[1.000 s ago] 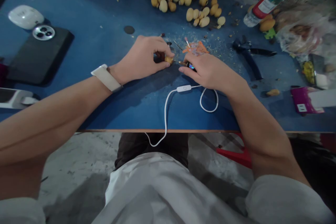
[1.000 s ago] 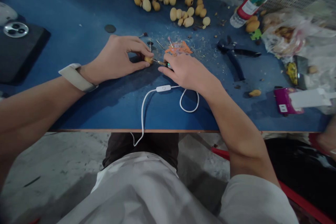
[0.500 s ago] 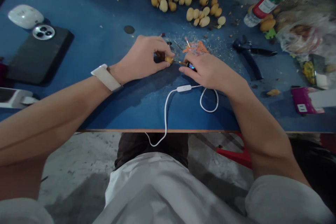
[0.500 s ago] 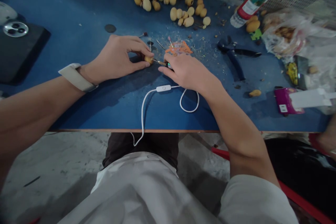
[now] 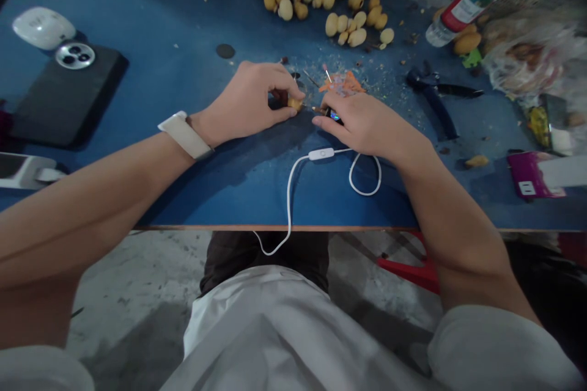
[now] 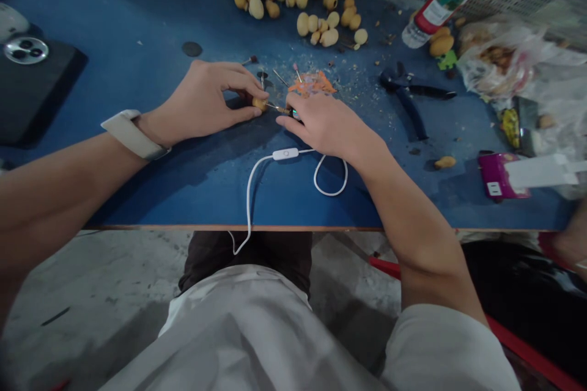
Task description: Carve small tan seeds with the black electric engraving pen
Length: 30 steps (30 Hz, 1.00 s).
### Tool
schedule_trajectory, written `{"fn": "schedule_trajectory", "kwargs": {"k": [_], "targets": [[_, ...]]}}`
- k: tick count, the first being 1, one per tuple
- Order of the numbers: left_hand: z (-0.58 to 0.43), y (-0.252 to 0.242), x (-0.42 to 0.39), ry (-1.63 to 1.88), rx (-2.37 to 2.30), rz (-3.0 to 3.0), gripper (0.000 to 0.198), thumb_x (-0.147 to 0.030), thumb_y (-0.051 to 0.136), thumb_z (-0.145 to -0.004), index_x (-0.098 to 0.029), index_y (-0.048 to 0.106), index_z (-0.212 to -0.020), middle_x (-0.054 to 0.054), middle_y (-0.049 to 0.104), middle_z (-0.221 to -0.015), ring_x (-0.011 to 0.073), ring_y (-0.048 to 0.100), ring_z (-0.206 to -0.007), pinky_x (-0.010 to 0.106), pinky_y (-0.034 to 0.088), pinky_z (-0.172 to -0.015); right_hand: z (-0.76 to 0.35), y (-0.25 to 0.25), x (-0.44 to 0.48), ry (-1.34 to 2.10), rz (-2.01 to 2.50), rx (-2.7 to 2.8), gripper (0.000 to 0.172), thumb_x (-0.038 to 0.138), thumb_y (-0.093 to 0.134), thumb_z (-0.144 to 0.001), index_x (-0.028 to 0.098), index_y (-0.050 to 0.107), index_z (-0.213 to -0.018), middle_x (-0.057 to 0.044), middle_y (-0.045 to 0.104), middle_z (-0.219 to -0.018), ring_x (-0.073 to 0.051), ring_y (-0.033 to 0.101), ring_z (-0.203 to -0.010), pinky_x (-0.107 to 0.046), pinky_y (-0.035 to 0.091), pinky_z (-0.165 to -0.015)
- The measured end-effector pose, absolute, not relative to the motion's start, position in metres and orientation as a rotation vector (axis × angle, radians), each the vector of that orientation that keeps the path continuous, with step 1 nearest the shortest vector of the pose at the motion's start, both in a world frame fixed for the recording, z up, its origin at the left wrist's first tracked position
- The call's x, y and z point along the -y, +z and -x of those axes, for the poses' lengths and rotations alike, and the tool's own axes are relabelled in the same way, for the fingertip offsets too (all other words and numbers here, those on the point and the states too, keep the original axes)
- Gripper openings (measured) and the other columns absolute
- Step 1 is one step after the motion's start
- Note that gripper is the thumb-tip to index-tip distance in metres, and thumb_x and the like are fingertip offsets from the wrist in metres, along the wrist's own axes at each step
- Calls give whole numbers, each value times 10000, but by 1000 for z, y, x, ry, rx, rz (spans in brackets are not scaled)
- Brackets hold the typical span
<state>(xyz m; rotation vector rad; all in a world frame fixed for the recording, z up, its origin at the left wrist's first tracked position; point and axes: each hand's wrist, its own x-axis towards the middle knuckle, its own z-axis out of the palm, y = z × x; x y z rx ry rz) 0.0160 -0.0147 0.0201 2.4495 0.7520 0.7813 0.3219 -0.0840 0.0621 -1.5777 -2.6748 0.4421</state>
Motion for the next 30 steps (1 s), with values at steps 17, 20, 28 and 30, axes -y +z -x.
{"fn": "schedule_trajectory", "kwargs": {"k": [17, 20, 28, 30], "targets": [[-14, 18, 16, 806, -753, -2425, 357, -686, 800, -1166, -370, 953, -1230, 82, 980, -1304, 418, 908, -1259, 593, 756, -1178, -318, 65, 85, 434, 1620, 2678, 461, 675, 509, -1329, 283, 731, -1425, -105, 749, -1004, -388, 703, -968, -500, 528, -955], [-15, 18, 15, 791, -745, -2438, 360, -677, 782, -1179, -367, 951, -1248, 69, 980, -1306, 396, 896, -1243, 582, 740, -1178, -316, 66, 86, 431, 1646, 2679, 444, 652, 516, -1330, 276, 734, -1419, -113, 755, -1023, -390, 705, -975, -501, 527, -960], [-17, 20, 18, 823, -783, -2518, 259, -483, 770, -1122, -311, 944, -1208, 94, 977, -1257, 327, 874, -1066, 558, 726, -1064, -322, 60, 84, 417, 1555, 2671, 524, 734, 472, -1331, 289, 719, -1458, -102, 737, -989, -397, 722, -990, -512, 558, -967], [-18, 20, 19, 823, -788, -2515, 238, -472, 788, -1110, -316, 936, -1212, 87, 974, -1247, 312, 849, -1011, 559, 725, -1038, -323, 60, 85, 413, 1558, 2670, 536, 741, 462, -1332, 287, 722, -1450, -107, 742, -996, -398, 723, -995, -515, 558, -967]]}}
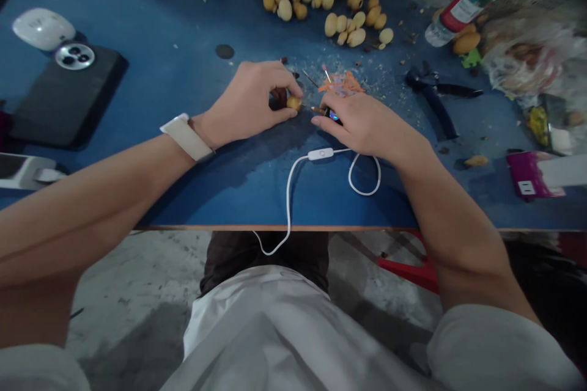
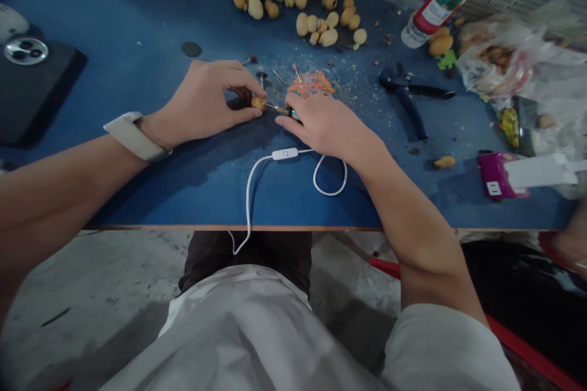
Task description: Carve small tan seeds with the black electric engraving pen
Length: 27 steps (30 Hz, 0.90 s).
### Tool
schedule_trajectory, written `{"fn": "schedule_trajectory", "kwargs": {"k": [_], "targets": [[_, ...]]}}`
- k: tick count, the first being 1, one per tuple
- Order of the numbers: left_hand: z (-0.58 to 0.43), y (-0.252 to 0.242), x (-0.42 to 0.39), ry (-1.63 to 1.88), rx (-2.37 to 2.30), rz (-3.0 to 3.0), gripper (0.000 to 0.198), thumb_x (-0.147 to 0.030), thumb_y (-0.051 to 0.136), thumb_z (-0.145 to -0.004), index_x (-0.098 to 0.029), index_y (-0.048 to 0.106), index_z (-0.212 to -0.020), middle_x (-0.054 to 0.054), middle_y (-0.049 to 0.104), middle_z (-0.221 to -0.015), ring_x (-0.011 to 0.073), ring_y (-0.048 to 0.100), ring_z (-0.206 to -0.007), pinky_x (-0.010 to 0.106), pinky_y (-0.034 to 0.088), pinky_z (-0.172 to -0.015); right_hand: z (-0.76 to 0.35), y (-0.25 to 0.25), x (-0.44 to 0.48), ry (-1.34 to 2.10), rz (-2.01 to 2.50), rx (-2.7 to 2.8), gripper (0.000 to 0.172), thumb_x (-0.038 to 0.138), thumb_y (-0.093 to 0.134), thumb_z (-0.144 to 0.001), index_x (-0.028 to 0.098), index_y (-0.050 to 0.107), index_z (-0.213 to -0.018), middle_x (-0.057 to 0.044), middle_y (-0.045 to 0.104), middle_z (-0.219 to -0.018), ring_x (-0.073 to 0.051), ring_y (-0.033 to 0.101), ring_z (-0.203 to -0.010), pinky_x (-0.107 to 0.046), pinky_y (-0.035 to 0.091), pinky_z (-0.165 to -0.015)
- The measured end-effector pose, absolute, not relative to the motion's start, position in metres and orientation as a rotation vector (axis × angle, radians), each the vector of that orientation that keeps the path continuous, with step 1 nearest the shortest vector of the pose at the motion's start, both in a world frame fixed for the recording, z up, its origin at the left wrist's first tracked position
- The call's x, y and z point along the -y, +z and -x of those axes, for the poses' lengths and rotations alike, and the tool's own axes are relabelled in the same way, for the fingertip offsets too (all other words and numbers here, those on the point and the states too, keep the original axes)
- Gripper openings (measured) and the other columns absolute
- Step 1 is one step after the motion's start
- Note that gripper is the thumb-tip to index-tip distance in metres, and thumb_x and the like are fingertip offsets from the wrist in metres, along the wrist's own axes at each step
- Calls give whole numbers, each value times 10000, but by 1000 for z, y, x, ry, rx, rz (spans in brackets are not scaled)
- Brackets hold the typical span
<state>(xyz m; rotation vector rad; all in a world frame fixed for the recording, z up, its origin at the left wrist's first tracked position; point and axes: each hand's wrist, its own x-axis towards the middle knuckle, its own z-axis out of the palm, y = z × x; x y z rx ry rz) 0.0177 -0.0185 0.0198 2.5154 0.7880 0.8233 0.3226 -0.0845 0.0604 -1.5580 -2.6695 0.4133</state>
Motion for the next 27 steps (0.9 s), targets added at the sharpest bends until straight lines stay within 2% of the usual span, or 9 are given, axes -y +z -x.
{"fn": "schedule_trajectory", "kwargs": {"k": [4, 8, 14, 22, 27], "targets": [[-19, 18, 19, 842, -843, -2481, 207, -457, 822, -1057, -333, 915, -1194, 103, 943, -1265, 326, 847, -968, 583, 731, -981, -321, 61, 86, 397, 1574, 2676, 517, 715, 471, -1335, 275, 729, -1422, -115, 752, -1005, -394, 724, -991, -508, 549, -949], [-20, 14, 18, 858, -858, -2463, 215, -511, 847, -1060, -340, 898, -1181, 88, 915, -1266, 291, 813, -938, 560, 730, -957, -321, 60, 86, 397, 1571, 2660, 526, 729, 476, -1328, 281, 724, -1449, -114, 765, -998, -404, 733, -1000, -504, 548, -941], [-21, 12, 17, 870, -850, -2450, 176, -423, 857, -981, -352, 860, -1142, 101, 910, -1265, 341, 857, -969, 563, 743, -955, -322, 60, 87, 399, 1559, 2663, 543, 731, 461, -1335, 272, 723, -1456, -125, 790, -1024, -400, 746, -997, -499, 552, -933], [-18, 15, 19, 797, -903, -2389, 165, -415, 934, -1040, -354, 874, -1181, 104, 904, -1262, 370, 884, -1119, 549, 773, -1055, -326, 52, 83, 375, 1532, 2659, 519, 701, 488, -1345, 257, 729, -1461, -141, 803, -1082, -418, 772, -1051, -509, 574, -978], [-18, 16, 18, 808, -889, -2343, 151, -411, 972, -1026, -363, 868, -1125, 93, 888, -1176, 369, 891, -1135, 521, 792, -978, -328, 49, 82, 407, 1517, 2639, 464, 679, 542, -1339, 264, 726, -1435, -139, 814, -1098, -409, 771, -1043, -508, 577, -967]]}}
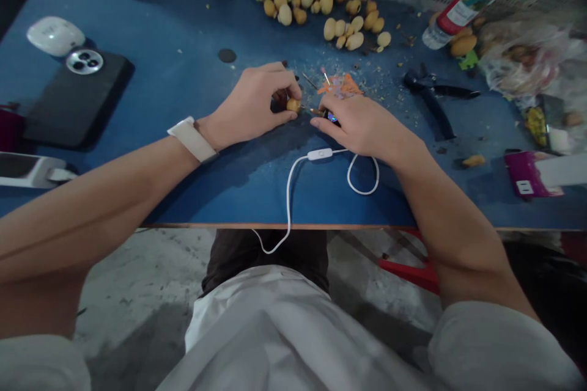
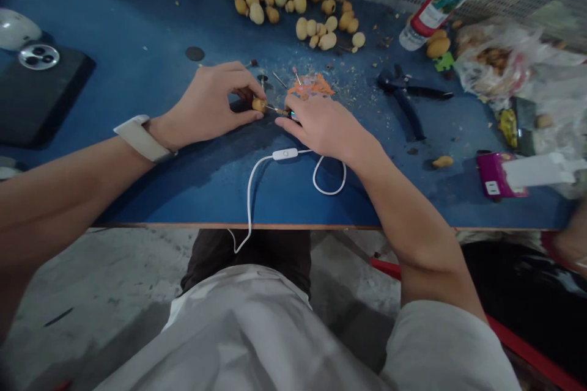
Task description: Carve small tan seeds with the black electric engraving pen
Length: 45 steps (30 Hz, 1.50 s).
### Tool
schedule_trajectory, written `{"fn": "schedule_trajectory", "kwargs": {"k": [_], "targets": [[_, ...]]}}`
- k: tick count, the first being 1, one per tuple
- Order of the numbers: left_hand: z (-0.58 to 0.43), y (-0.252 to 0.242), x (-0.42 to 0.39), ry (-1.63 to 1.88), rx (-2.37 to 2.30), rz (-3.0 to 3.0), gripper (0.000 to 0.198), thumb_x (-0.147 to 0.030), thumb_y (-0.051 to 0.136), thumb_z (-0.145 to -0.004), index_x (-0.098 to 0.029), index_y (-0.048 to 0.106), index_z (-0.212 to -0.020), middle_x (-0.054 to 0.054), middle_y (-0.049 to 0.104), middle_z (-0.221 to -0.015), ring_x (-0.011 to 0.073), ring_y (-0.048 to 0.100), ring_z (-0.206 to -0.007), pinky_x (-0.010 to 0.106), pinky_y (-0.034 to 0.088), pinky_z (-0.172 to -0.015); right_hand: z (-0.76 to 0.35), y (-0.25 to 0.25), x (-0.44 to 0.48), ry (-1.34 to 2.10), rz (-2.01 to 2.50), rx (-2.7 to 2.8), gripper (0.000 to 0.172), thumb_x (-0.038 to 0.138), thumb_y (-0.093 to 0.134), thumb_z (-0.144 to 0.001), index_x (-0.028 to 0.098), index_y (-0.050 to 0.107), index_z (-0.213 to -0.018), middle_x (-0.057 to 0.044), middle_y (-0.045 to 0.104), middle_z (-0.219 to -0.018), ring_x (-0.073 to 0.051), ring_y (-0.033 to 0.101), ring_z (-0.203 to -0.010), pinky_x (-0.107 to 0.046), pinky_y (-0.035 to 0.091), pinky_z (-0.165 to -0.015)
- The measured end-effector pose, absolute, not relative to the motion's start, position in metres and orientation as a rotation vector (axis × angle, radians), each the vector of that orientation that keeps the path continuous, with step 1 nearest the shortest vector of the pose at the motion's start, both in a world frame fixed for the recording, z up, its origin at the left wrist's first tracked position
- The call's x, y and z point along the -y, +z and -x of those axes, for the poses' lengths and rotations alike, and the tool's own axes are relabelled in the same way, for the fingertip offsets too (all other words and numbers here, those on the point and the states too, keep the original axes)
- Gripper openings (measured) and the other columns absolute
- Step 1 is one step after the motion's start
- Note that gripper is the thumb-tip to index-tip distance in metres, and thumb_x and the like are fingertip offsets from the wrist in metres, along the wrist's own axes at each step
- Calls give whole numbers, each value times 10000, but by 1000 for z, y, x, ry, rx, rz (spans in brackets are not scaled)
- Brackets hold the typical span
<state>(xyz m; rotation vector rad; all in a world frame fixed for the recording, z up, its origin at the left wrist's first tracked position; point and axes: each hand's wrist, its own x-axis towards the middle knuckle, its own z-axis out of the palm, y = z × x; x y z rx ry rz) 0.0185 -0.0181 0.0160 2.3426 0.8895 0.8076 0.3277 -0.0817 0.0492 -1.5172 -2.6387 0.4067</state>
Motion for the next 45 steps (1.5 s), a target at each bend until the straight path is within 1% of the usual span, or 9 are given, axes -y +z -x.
{"fn": "schedule_trajectory", "kwargs": {"k": [5, 11, 16, 20, 25, 33, 36, 41, 45], "targets": [[-18, 15, 17, 825, -853, -2325, 140, -380, 969, -1032, -336, 865, -1114, 106, 889, -1210, 366, 900, -1122, 538, 798, -1007, -326, 47, 80, 425, 1536, 2600, 424, 652, 572, -1329, 262, 732, -1380, -169, 831, -1179, -420, 766, -1060, -542, 590, -978], [-17, 14, 18, 818, -842, -2343, 173, -413, 970, -1062, -315, 881, -1172, 119, 911, -1239, 373, 895, -1172, 522, 797, -1045, -329, 44, 80, 493, 1448, 2516, 398, 672, 691, -1273, 283, 736, -1339, -118, 764, -1008, -413, 764, -1026, -521, 595, -931], [-16, 15, 18, 794, -868, -2392, 165, -403, 952, -1067, -310, 893, -1190, 128, 915, -1319, 351, 890, -1120, 522, 777, -1081, -333, 51, 84, 557, 1433, 2457, 347, 525, 882, -1126, 303, 741, -1352, -86, 756, -968, -395, 766, -994, -528, 612, -913], [-15, 14, 17, 781, -895, -2424, 176, -455, 951, -1100, -320, 893, -1196, 118, 908, -1304, 350, 885, -1128, 521, 767, -1080, -341, 62, 84, 614, 1392, 2371, 434, 434, 1005, -979, 336, 755, -1321, -83, 803, -1038, -416, 786, -1043, -569, 646, -924], [-16, 15, 17, 769, -886, -2500, 177, -415, 910, -1128, -293, 885, -1254, 131, 900, -1344, 317, 873, -1057, 546, 762, -1055, -348, 76, 81, 659, 1340, 2235, 437, 406, 1096, -866, 369, 752, -1133, -77, 856, -1321, -364, 789, -1073, -603, 717, -999], [-13, 12, 16, 800, -864, -2469, 169, -432, 900, -1134, -300, 885, -1239, 134, 893, -1324, 343, 900, -1086, 533, 763, -1096, -347, 93, 79, 1081, 1241, 2023, 424, 471, 1131, -841, 351, 783, -1052, -52, 842, -1281, -270, 760, -887, -572, 773, -930], [-12, 12, 14, 803, -853, -2468, 163, -421, 898, -1130, -304, 894, -1243, 129, 897, -1310, 339, 898, -1093, 528, 770, -1106, -346, 91, 77, 1207, 1177, 1952, 371, 493, 1110, -857, 335, 811, -1010, -43, 912, -1354, -249, 782, -871, -493, 738, -825], [-14, 19, 16, 813, -851, -2456, 164, -395, 888, -1048, -293, 911, -1174, 143, 926, -1293, 360, 912, -1080, 557, 776, -1093, -346, 82, 72, 1343, 1137, 1812, 340, 475, 1086, -861, 320, 799, -960, -61, 946, -1276, -243, 748, -847, -456, 695, -781], [-15, 23, 17, 785, -883, -2405, 191, -414, 888, -1032, -297, 931, -1177, 134, 951, -1312, 354, 906, -1075, 522, 783, -1085, -344, 86, 72, 1473, 1122, 1690, 401, 647, 992, -917, 297, 801, -952, -121, 930, -1278, -272, 775, -877, -484, 700, -797]]}}
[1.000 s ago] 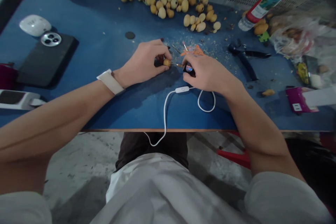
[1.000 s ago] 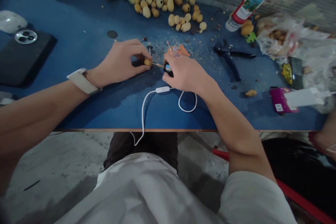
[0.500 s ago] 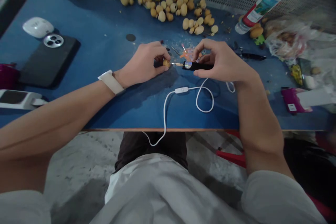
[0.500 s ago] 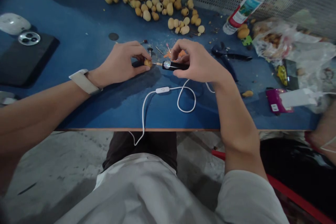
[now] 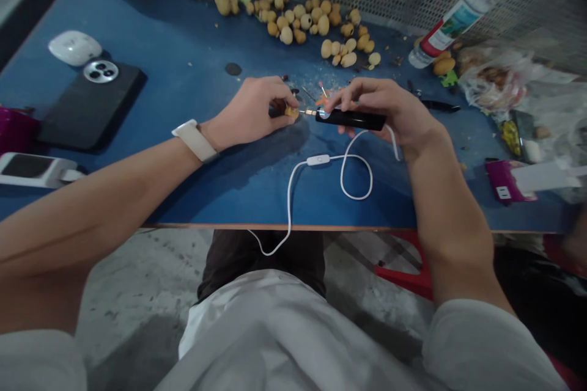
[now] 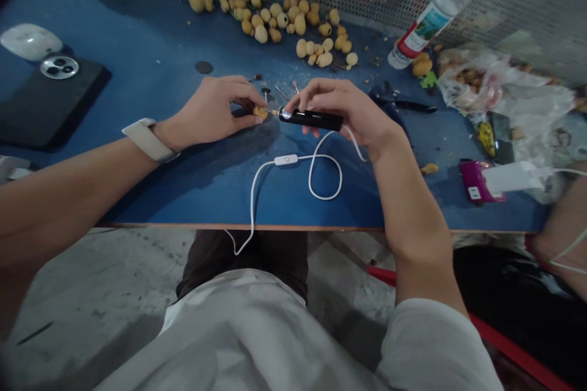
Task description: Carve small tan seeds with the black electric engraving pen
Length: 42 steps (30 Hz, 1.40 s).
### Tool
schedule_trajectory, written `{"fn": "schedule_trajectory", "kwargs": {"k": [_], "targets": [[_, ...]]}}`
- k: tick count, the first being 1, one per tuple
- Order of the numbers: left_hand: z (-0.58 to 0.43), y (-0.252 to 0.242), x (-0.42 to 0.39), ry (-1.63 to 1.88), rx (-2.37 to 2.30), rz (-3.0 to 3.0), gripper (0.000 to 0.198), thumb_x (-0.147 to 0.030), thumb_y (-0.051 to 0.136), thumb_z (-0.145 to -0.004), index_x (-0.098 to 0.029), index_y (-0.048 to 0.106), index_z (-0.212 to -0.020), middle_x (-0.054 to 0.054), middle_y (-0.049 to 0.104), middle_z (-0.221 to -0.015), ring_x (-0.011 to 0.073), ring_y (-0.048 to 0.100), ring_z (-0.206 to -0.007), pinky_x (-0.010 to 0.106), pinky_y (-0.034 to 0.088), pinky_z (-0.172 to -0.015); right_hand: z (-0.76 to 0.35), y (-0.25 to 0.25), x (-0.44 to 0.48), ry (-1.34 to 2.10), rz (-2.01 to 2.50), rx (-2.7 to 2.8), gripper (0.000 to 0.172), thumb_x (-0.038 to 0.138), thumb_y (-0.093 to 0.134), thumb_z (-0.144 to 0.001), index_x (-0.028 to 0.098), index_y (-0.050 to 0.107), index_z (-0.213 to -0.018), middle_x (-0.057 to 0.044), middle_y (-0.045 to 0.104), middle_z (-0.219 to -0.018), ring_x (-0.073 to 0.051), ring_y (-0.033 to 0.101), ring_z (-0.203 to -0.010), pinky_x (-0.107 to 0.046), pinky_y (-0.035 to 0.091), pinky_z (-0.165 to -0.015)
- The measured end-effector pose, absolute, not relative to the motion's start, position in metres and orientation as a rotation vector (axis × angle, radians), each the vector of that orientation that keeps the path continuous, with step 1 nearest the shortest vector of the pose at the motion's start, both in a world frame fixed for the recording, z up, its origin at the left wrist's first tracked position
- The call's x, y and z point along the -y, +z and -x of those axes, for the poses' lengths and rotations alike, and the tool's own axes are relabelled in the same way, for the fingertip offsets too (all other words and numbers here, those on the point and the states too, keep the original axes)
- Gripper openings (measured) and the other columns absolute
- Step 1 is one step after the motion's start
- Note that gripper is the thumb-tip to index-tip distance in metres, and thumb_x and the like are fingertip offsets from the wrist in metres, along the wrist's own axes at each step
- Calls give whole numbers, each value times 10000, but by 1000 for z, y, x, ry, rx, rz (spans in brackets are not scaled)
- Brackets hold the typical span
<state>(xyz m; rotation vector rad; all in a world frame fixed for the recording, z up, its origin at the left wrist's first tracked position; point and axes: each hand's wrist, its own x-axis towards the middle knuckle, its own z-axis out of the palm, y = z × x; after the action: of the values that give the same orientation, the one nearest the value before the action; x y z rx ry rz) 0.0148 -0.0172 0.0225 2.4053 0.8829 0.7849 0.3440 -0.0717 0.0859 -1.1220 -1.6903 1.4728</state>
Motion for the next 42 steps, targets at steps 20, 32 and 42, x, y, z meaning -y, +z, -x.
{"fn": "schedule_trajectory", "kwargs": {"k": [20, 32, 42], "targets": [[-11, 14, 10, 823, -909, -2253, 196, -406, 974, -1080, -318, 940, -1252, 98, 963, -1177, 337, 921, -1053, 500, 797, -1015, -323, 53, 73, 1023, 1079, 1642, 467, 747, 1153, -873, 398, 957, -1113, -27, 916, -1081, -292, 805, -873, -552, 777, -915], [-11, 12, 11, 858, -911, -2156, 534, -620, 1011, -1092, -324, 683, -1394, 67, 938, -1317, 291, 883, -1099, 549, 765, -1019, -316, 17, 58, 1036, 996, 1354, 508, 855, 952, -954, 373, 832, -1063, -29, 831, -971, -295, 740, -882, -521, 633, -822], [-10, 25, 8, 786, -946, -2218, 519, -755, 964, -1063, -283, 815, -1219, 26, 902, -1149, 260, 750, -1084, 526, 673, -1022, -317, 30, 57, 1184, 1190, 1225, 814, 1184, 733, -860, 413, 824, -1107, -56, 772, -967, -370, 777, -941, -549, 671, -855]]}}
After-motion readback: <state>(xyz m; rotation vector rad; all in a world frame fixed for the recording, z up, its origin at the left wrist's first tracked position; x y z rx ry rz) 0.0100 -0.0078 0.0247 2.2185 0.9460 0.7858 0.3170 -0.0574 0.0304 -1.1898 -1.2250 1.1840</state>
